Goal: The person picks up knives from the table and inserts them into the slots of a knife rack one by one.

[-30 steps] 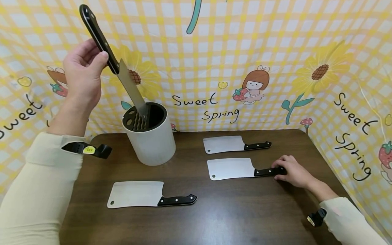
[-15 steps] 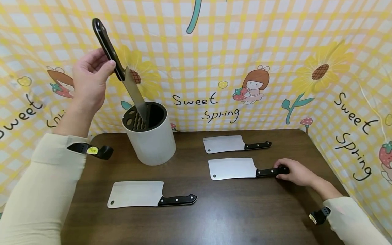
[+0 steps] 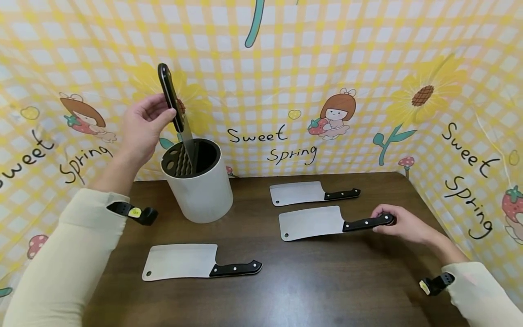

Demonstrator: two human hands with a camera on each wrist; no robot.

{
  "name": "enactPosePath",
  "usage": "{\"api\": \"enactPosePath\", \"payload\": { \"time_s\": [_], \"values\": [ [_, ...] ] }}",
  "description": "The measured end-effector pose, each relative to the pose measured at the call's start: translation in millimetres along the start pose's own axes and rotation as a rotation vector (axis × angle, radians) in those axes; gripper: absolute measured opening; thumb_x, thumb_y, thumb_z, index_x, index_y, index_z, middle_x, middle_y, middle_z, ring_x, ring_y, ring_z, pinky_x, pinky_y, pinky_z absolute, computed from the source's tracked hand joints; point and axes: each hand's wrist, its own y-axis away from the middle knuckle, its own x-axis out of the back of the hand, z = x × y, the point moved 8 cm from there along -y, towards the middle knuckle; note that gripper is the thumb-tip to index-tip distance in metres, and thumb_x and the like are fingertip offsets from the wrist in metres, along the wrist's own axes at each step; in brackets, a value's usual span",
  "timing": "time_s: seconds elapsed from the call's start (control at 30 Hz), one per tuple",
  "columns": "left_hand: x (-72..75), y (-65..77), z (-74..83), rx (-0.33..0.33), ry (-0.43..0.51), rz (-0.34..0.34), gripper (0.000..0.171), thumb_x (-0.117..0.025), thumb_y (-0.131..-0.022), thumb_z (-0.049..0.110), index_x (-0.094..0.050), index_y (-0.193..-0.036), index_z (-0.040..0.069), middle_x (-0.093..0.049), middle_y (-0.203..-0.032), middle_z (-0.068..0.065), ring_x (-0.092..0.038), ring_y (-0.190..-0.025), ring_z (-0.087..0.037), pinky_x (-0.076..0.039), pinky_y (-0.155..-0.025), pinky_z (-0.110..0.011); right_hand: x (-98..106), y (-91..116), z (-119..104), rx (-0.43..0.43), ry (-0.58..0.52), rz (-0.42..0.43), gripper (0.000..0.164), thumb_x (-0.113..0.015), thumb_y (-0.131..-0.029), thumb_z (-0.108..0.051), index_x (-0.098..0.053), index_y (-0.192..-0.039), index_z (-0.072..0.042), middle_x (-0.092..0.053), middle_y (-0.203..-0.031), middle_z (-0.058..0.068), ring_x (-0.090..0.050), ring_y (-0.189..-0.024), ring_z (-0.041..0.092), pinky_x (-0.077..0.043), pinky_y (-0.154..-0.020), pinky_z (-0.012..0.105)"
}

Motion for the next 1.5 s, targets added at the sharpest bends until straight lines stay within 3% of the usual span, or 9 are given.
{"api": "enactPosePath", "payload": {
  "time_s": [0.17, 0.27, 0.37, 0.53, 0.7, 0.97, 1.17, 1.5],
  "values": [
    [-1.5, 4.6, -14.9, 0.04, -0.033, -0.035, 0.027, -0.068, -0.093, -0.008, -0.071, -0.116, 0.005, -0.071, -0.105, 0.0, -0.064, -0.099, -0.011, -0.054, -0.085, -0.014, 6, 0, -5, 0.037, -0.111, 0.026, 0.024, -0.075, -0.088, 0.005, -0.063, -0.103, -0.009, -0.068, -0.093, -0.005, -0.059, -0.077, 0.006, -0.049, -0.063, 0.024],
    [-0.1, 6.7, -21.9, 0.05, -0.089, -0.036, 0.028, -0.069, -0.093, -0.006, -0.07, -0.118, 0.005, -0.07, -0.104, 0.002, -0.063, -0.098, -0.011, -0.053, -0.084, -0.014, 10, -1, -9, 0.054, -0.286, 0.027, 0.022, -0.066, -0.091, 0.013, -0.058, -0.106, -0.002, -0.074, -0.113, -0.003, -0.067, -0.099, 0.004, -0.055, -0.074, 0.02],
    [0.8, 8.5, -28.7, 0.056, -0.148, -0.049, 0.029, -0.07, -0.093, -0.003, -0.069, -0.121, 0.005, -0.07, -0.104, 0.003, -0.063, -0.1, -0.011, -0.053, -0.084, -0.014, 13, -4, -16, 0.099, -0.495, 0.004, 0.024, -0.055, -0.094, 0.02, -0.054, -0.108, 0.001, -0.07, -0.127, 0.006, -0.065, -0.119, 0.01, -0.059, -0.085, 0.025],
    [1.7, 10.9, -37.7, 0.064, -0.207, -0.062, 0.029, -0.071, -0.094, 0.0, -0.068, -0.122, 0.005, -0.069, -0.104, 0.005, -0.062, -0.1, -0.01, -0.051, -0.085, -0.013, 17, -9, -33, 0.166, -0.689, -0.016, 0.03, -0.046, -0.096, 0.024, -0.055, -0.11, -0.001, -0.069, -0.128, 0.011, -0.065, -0.12, 0.016, -0.059, -0.088, 0.029],
    [3.5, 13.6, -47.0, 0.086, -0.239, -0.063, 0.033, -0.071, -0.093, 0.0, -0.067, -0.126, 0.004, -0.069, -0.105, 0.007, -0.062, -0.099, -0.008, -0.05, -0.084, -0.013, 24, -14, -52, 0.211, -0.802, 0.038, 0.03, -0.042, -0.097, 0.025, -0.055, -0.111, 0.001, -0.071, -0.123, 0.016, -0.068, -0.117, 0.022, -0.059, -0.09, 0.032],
    [6.5, 16.2, -57.9, 0.104, -0.315, -0.07, 0.041, -0.07, -0.095, 0.002, -0.061, -0.134, -0.003, -0.068, -0.109, 0.01, -0.062, -0.101, -0.007, -0.051, -0.084, -0.012, 38, -23, -78, 0.252, -0.77, 0.164, 0.028, -0.045, -0.098, 0.021, -0.058, -0.112, 0.0, -0.074, -0.115, 0.014, -0.071, -0.108, 0.02, -0.059, -0.083, 0.024],
    [10.1, 16.9, -66.6, 0.133, -0.408, -0.072, 0.043, -0.068, -0.098, 0.007, -0.057, -0.138, -0.005, -0.066, -0.112, 0.01, -0.061, -0.103, -0.005, -0.051, -0.087, -0.013, 41, -24, -89, 0.234, -0.752, 0.258, 0.025, -0.046, -0.099, 0.019, -0.059, -0.112, 0.001, -0.075, -0.112, 0.015, -0.073, -0.104, 0.02, -0.06, -0.082, 0.026],
    [16.1, 18.8, -79.8, 0.192, -0.538, -0.088, 0.048, -0.067, -0.1, 0.014, -0.053, -0.141, -0.006, -0.061, -0.112, 0.008, -0.058, -0.104, -0.002, -0.048, -0.089, -0.011, 52, -29, -106, 0.297, -0.824, 0.297, 0.028, -0.045, -0.098, 0.022, -0.057, -0.115, 0.003, -0.074, -0.109, 0.018, -0.073, -0.102, 0.024, -0.061, -0.078, 0.028]
  ]
}}
